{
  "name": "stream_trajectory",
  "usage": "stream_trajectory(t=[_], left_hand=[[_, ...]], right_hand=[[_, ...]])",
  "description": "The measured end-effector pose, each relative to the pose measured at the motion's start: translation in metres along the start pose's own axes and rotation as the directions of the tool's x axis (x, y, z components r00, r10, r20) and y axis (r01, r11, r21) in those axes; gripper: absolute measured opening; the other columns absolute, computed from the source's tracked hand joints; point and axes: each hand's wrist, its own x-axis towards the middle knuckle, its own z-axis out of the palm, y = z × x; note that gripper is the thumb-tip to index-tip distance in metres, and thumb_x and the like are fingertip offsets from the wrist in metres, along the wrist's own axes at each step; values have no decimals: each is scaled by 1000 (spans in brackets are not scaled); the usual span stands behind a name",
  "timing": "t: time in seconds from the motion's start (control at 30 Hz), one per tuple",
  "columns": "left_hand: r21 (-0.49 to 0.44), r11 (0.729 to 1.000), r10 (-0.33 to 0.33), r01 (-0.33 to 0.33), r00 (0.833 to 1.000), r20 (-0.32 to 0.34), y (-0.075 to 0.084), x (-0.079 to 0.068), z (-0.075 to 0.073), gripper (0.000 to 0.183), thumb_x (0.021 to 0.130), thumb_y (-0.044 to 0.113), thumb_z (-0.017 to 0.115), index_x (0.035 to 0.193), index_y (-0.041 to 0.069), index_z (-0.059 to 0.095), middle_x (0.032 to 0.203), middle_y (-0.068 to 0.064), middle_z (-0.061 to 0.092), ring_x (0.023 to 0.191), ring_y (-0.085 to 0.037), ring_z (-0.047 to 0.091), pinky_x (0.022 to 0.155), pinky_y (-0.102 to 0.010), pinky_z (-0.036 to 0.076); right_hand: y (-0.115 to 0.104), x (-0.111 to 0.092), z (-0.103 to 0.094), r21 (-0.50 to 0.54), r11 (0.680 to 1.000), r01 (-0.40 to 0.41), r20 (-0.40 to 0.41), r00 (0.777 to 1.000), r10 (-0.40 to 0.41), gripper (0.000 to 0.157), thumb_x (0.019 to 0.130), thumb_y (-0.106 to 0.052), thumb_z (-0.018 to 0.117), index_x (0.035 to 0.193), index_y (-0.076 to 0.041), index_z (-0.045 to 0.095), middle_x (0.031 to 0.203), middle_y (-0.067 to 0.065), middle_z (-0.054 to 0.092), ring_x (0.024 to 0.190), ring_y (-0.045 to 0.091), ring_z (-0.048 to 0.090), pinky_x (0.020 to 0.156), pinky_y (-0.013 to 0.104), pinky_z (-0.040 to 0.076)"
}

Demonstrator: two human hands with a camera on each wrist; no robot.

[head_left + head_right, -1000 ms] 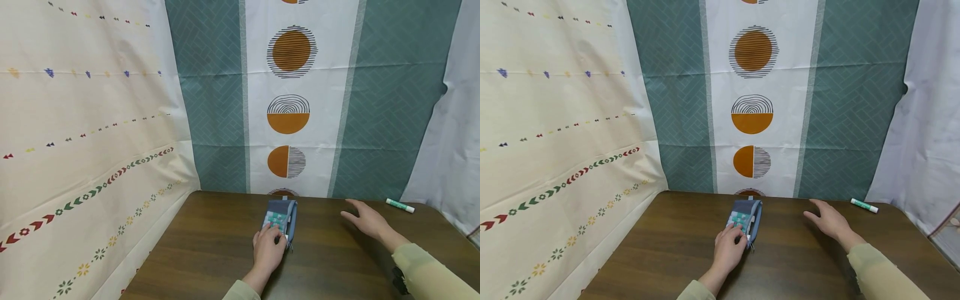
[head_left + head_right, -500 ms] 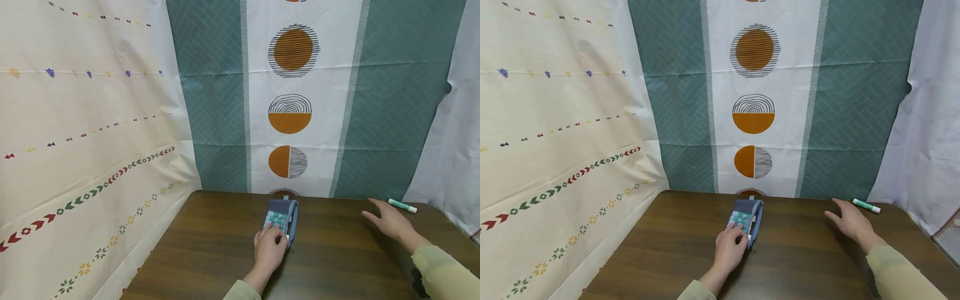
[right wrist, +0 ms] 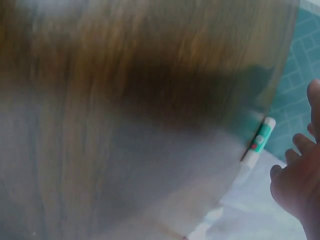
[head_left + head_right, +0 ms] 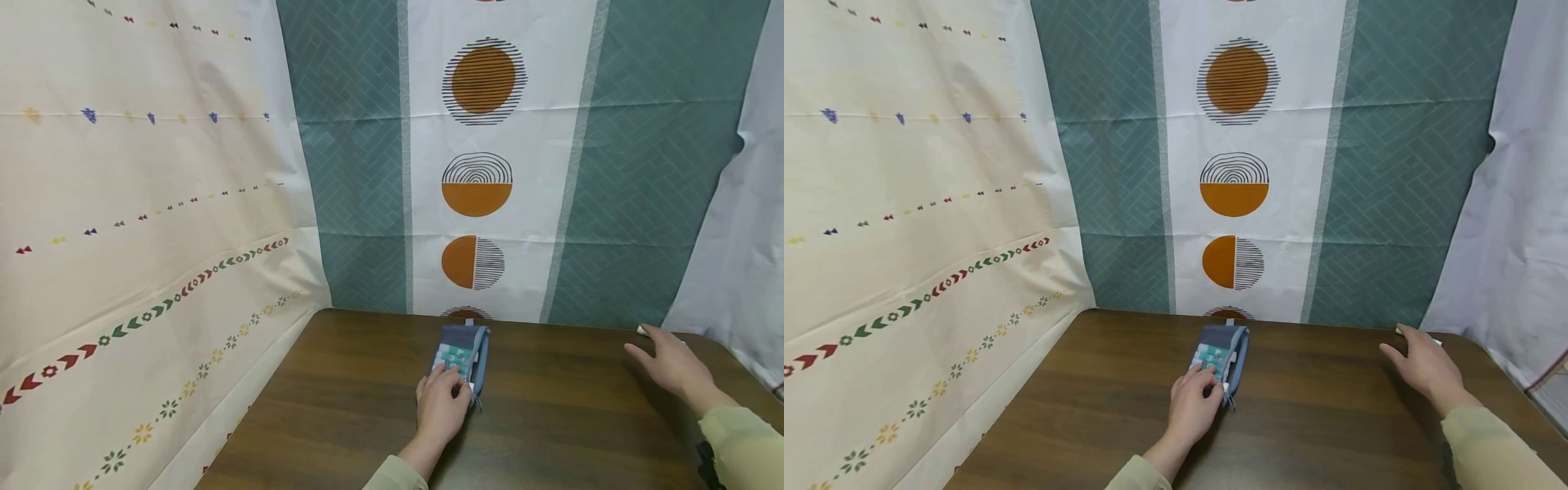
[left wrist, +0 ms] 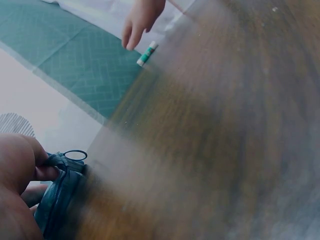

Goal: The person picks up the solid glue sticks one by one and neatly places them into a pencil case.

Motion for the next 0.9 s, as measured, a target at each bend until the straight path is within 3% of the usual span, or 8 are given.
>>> stream_trajectory(t=[0.37,0.63,0.77,0.9], left_hand=[[24,997,77,-76,995,-64,-4,1,2,19,93,15,73,75,20,69,127,-5,81,134,-39,66,110,-76,38],[12,1000,9,-9,1000,8,-3,5,1,21,96,14,71,76,20,70,133,-2,79,142,-35,62,118,-73,33],[13,1000,22,-22,1000,5,-2,6,2,21,97,15,71,77,20,71,133,-2,79,142,-34,62,117,-74,34],[8,1000,22,-22,1000,10,0,7,1,21,97,16,71,77,20,72,133,-1,79,142,-32,61,117,-73,34]], right_hand=[[27,-1,-13,-31,998,-52,3,999,52,79,115,-49,53,147,22,38,136,54,44,120,73,48,89,79,46],[33,0,-18,-20,992,-127,-30,992,126,72,114,-49,54,142,17,42,129,50,48,113,68,53,83,74,49],[35,1,-17,-25,988,-153,-47,987,152,74,114,-50,53,139,19,41,126,49,49,110,67,54,83,73,49],[36,-1,-16,-33,987,-157,-31,987,156,80,114,-52,50,145,20,35,132,53,42,118,73,48,89,78,47]])
